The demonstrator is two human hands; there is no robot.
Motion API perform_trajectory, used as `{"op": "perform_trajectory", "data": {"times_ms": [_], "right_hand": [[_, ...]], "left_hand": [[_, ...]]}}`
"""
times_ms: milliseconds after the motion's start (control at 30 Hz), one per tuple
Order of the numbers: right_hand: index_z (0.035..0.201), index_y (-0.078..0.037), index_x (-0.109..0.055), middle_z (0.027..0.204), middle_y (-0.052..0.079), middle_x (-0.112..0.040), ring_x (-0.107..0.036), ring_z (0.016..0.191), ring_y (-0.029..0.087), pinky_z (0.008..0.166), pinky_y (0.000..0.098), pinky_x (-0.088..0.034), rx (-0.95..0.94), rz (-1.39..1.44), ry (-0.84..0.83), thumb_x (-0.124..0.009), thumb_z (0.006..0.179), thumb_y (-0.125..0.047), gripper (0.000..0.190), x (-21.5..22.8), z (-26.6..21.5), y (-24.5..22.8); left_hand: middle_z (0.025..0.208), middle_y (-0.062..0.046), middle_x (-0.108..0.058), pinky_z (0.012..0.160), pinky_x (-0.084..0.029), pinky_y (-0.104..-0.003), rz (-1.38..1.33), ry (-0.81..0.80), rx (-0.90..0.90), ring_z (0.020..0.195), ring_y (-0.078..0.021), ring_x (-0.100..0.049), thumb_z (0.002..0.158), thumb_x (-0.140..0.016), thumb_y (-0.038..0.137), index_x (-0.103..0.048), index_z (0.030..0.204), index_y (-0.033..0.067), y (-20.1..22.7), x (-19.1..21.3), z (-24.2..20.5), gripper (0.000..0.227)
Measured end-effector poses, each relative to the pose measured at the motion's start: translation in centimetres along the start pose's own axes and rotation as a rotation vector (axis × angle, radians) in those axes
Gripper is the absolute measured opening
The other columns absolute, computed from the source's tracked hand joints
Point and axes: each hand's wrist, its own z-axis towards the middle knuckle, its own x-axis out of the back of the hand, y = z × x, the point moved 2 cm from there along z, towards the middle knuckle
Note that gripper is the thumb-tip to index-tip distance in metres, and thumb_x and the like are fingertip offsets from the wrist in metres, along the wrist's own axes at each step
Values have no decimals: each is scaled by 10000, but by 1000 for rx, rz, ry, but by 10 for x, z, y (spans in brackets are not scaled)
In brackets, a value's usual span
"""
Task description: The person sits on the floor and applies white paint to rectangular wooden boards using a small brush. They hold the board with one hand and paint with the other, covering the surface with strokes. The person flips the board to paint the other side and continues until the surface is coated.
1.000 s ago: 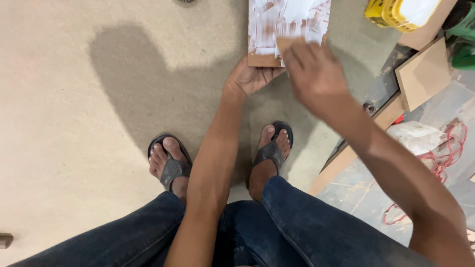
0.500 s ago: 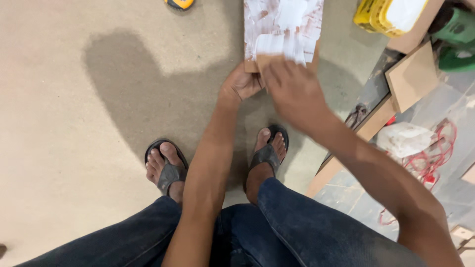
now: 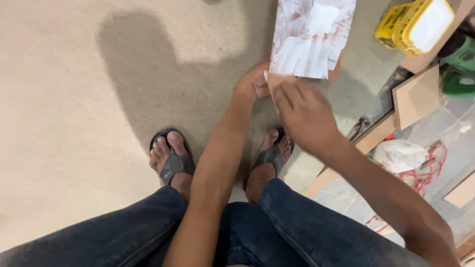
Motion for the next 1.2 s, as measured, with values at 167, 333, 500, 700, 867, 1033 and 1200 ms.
{"op": "perform_trajectory", "data": {"times_ms": [167,333,500,700,867,1033,1200], "right_hand": [[1228,15,-660,1192,132,-639,-623,1066,303,921,415,-544,-36,-49,15,-672,842,-51,392,4,8,0],[1187,-2,-676,1202,150,-656,-637,1039,307,833,422,-513,-100,-189,-69,-681,839,-77,356,-9,30,-5],[1219,54,-641,1195,180,-637,-637,1071,327,939,443,-540,105,-29,70,-651,795,-55,438,-8,32,-9],[1212,21,-655,1171,154,-661,-637,1036,331,920,425,-526,-64,-20,55,-655,852,-12,362,-2,27,17],[1165,23,-650,1125,152,-659,-653,1017,331,895,437,-543,41,43,-29,-686,798,-65,380,-1,17,-5],[1218,18,-689,1179,155,-697,-650,1059,335,939,447,-538,-39,25,51,-688,814,21,404,16,-16,18],[1261,-5,-672,1230,131,-680,-635,1114,339,1038,446,-536,-144,-5,66,-675,931,28,331,21,-25,91]], "left_hand": [[1157,-120,-731,965,-597,-358,-77,31,-19,1061,-218,-713,1015,-583,133,-665,1184,-22,-8,13,10,244],[1158,-103,-731,973,-597,-360,-100,39,-14,1071,-214,-711,1032,-575,159,-666,1171,2,-6,23,13,229],[1189,-104,-724,999,-597,-376,-68,53,-27,1095,-216,-710,1028,-581,201,-651,1202,9,-3,19,12,269],[1236,-113,-708,1046,-590,-400,-40,-3,-22,1135,-226,-704,1024,-600,247,-626,1245,6,-3,10,8,328],[1287,-210,-660,1047,-555,-408,-56,16,-31,1162,-325,-680,1034,-636,181,-577,1316,-89,-6,14,10,394],[1335,-202,-646,1077,-562,-489,-100,38,-90,1209,-319,-655,1039,-596,296,-549,1363,-51,-3,6,2,477],[1418,-139,-624,1148,-525,-498,-41,-40,-130,1309,-301,-617,1074,-563,363,-531,1431,10,7,-10,-2,503]]}}
